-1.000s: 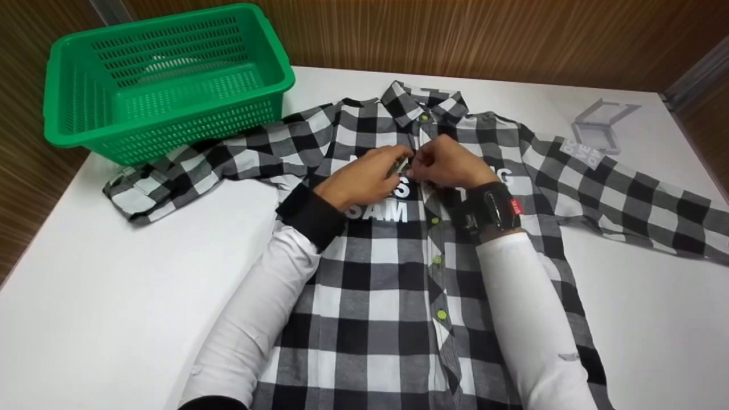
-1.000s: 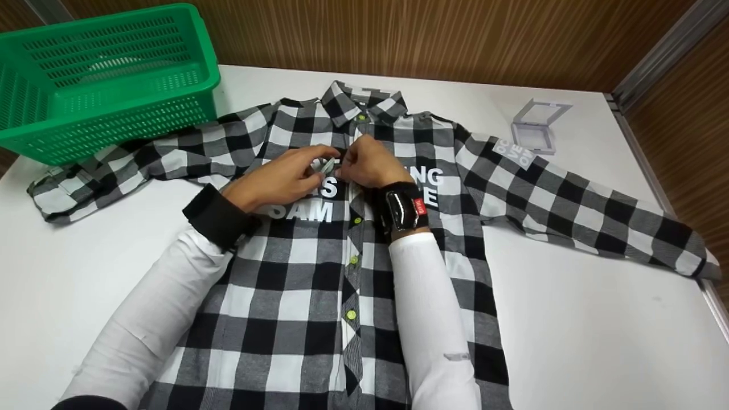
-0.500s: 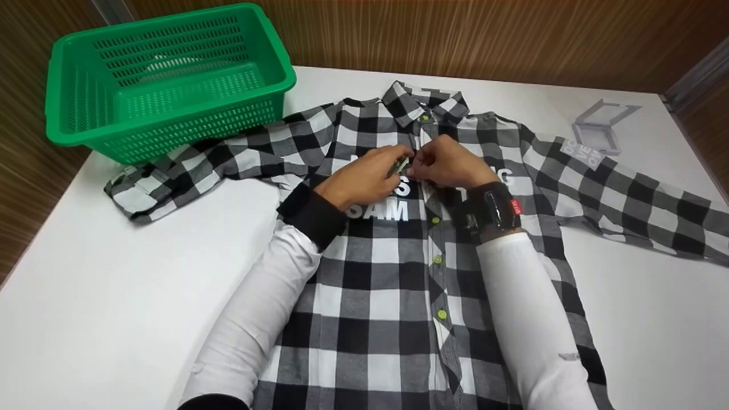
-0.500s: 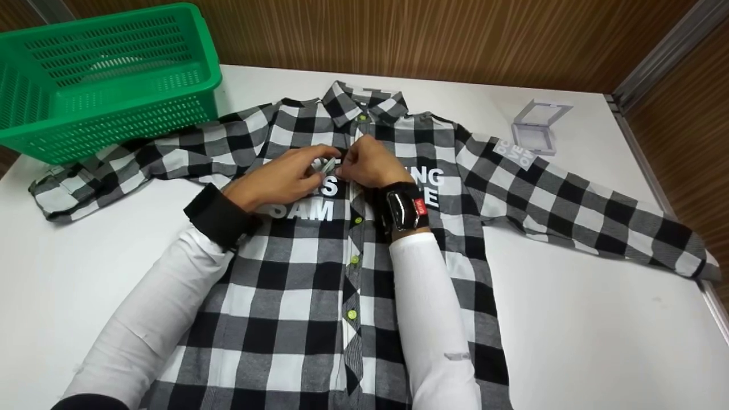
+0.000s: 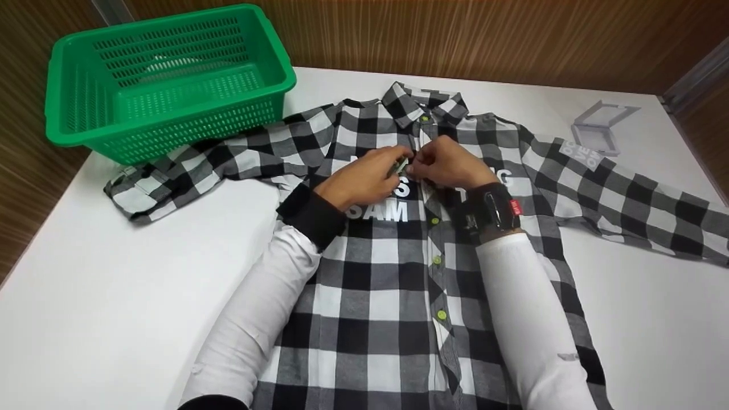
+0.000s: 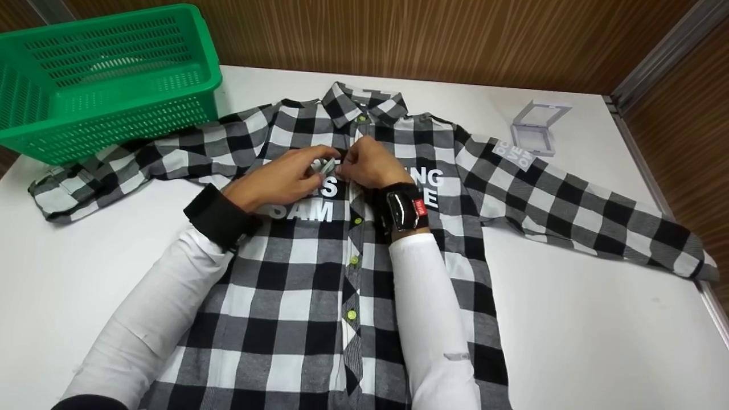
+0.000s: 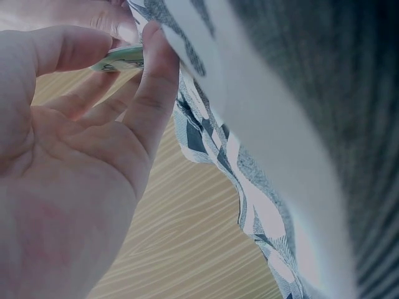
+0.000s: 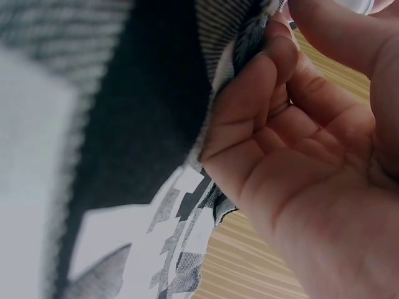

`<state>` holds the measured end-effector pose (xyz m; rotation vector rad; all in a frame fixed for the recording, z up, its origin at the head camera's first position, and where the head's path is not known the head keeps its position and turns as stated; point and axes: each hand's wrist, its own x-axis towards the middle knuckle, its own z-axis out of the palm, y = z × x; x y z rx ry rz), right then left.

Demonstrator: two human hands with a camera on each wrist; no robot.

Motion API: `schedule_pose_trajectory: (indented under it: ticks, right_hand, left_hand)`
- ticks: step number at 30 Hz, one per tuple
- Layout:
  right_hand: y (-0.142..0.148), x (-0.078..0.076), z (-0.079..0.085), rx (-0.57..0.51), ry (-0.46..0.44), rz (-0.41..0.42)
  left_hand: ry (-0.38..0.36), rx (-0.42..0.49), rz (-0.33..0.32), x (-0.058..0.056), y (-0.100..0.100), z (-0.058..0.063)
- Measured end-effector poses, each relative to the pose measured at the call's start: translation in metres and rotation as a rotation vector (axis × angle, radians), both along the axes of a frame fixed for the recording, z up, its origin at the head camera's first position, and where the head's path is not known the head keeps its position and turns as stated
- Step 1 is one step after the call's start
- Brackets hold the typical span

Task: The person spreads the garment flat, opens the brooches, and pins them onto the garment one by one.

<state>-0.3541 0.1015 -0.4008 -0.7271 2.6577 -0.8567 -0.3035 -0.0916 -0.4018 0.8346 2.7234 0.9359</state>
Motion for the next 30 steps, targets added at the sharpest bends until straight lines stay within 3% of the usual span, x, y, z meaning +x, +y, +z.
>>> schedule_pose_trajectory:
  ticks: [30]
  right_hand:
    - [-0.0014,0.0007,0.0012,0.019,-0.014,-0.017]
  left_hand:
    - [0.02,0.014,-0.005,-0.002,0.001,-0.0027]
